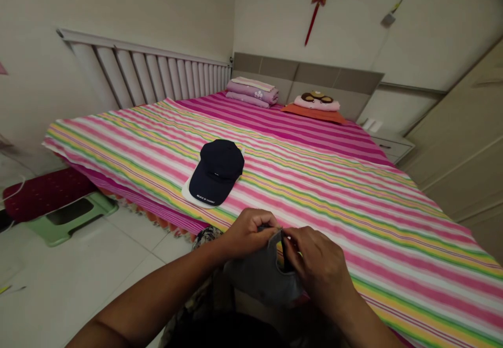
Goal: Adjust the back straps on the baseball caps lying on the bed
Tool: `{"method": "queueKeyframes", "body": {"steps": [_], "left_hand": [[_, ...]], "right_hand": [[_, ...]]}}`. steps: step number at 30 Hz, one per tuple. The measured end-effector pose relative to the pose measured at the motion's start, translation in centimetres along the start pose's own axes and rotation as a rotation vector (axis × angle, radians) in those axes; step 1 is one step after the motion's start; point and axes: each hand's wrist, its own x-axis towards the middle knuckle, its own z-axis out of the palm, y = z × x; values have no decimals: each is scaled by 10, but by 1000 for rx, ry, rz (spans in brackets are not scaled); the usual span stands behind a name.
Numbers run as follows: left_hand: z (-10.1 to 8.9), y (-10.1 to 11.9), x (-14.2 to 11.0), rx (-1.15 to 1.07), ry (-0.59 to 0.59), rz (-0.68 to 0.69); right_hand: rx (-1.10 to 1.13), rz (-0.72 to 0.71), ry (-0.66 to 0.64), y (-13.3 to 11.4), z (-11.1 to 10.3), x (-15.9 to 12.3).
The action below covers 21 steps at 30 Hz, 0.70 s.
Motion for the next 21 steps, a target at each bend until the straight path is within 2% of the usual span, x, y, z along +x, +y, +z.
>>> {"method": "queueKeyframes", "body": {"steps": [2,7,10,12,15,17,19,21], "left_hand": [[0,-1,-1,60,-8,41],[-1,-4,-1,140,-63,118],[-3,-3,-1,64,-101,72],[-4,-2,-2,-55,-135,32],[-4,-3,-4,-248,-153,-55],[-3,-5,-5,-336,-126,-135],[-2,-8,-5,-380,-97,-194],[-1,-11,-5,-396,-91,-225]], "right_hand": [[48,41,-31,1,0,0],[369,209,-320,7,-13,9],[542,349,-397,10,-17,13],[796,484,-415,10,-14,11],[1357,719,-330,9,-2,4],[1533,830,-213,9,6,1],[1427,832,-99,11,8,2],[1157,694,-54,12,5,4]]}}
